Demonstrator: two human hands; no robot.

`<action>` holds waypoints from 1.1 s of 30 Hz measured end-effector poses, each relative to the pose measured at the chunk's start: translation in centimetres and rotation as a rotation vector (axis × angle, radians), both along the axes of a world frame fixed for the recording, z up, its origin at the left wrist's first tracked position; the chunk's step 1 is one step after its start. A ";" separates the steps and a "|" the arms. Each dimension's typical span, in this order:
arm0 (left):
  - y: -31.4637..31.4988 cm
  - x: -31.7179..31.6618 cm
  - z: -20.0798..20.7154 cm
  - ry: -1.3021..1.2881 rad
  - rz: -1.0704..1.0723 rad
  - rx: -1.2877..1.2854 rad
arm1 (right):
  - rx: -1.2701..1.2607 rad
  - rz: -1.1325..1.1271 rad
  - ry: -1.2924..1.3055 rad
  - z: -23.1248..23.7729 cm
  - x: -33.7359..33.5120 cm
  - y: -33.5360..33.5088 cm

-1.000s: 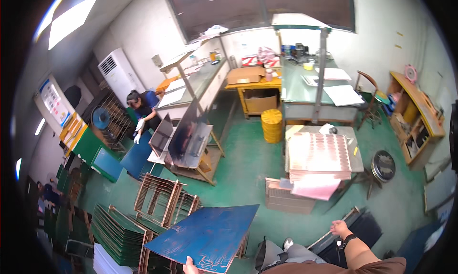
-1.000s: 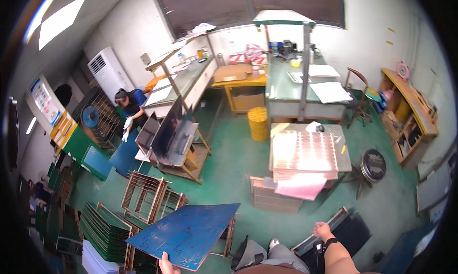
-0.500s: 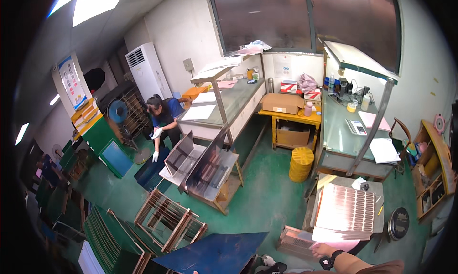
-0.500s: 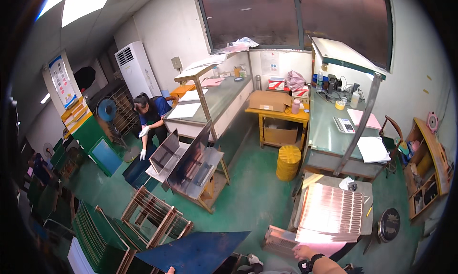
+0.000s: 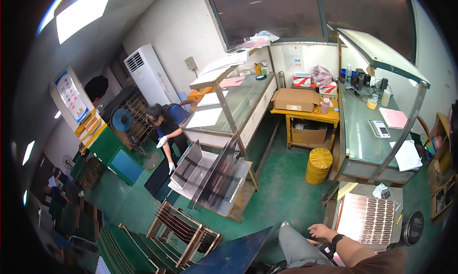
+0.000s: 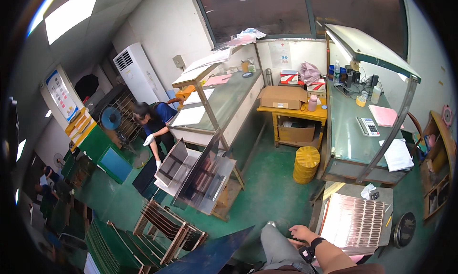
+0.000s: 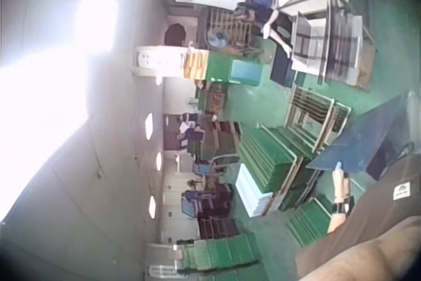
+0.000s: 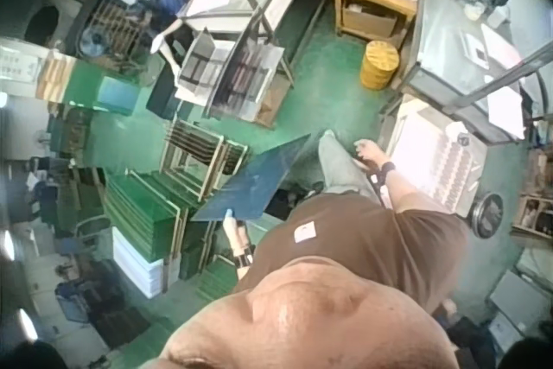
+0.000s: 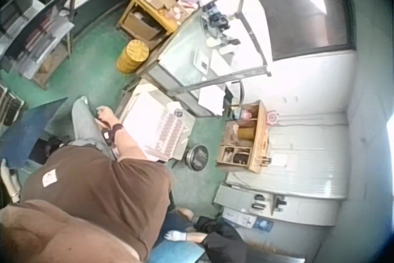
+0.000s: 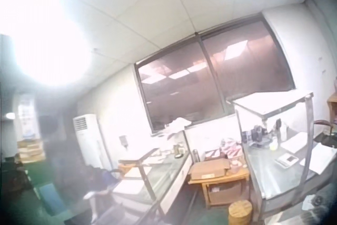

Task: Inspecting and organizing large blue circuit board panels in a fabrication facility.

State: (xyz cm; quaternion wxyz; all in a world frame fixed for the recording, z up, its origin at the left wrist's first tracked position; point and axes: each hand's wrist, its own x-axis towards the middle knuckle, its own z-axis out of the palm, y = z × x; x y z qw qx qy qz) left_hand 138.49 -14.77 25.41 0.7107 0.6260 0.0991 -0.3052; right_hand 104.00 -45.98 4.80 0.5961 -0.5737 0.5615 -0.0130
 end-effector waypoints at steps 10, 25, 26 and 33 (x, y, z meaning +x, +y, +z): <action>-7.5 2.8 -9.5 -0.315 -0.130 0.545 | 0.232 0.099 0.063 -10.3 -3.1 -14.8; -15.8 12.0 -26.5 0.211 -0.286 0.580 | 0.143 -0.777 -0.232 -3.8 -8.3 -39.9; -17.3 12.4 -27.4 0.199 -0.296 0.583 | 0.276 -0.739 -0.373 -4.2 -8.9 -39.7; -25.4 14.9 -30.9 0.125 -0.330 0.628 | 0.222 -0.274 -0.002 -3.2 -4.2 -44.1</action>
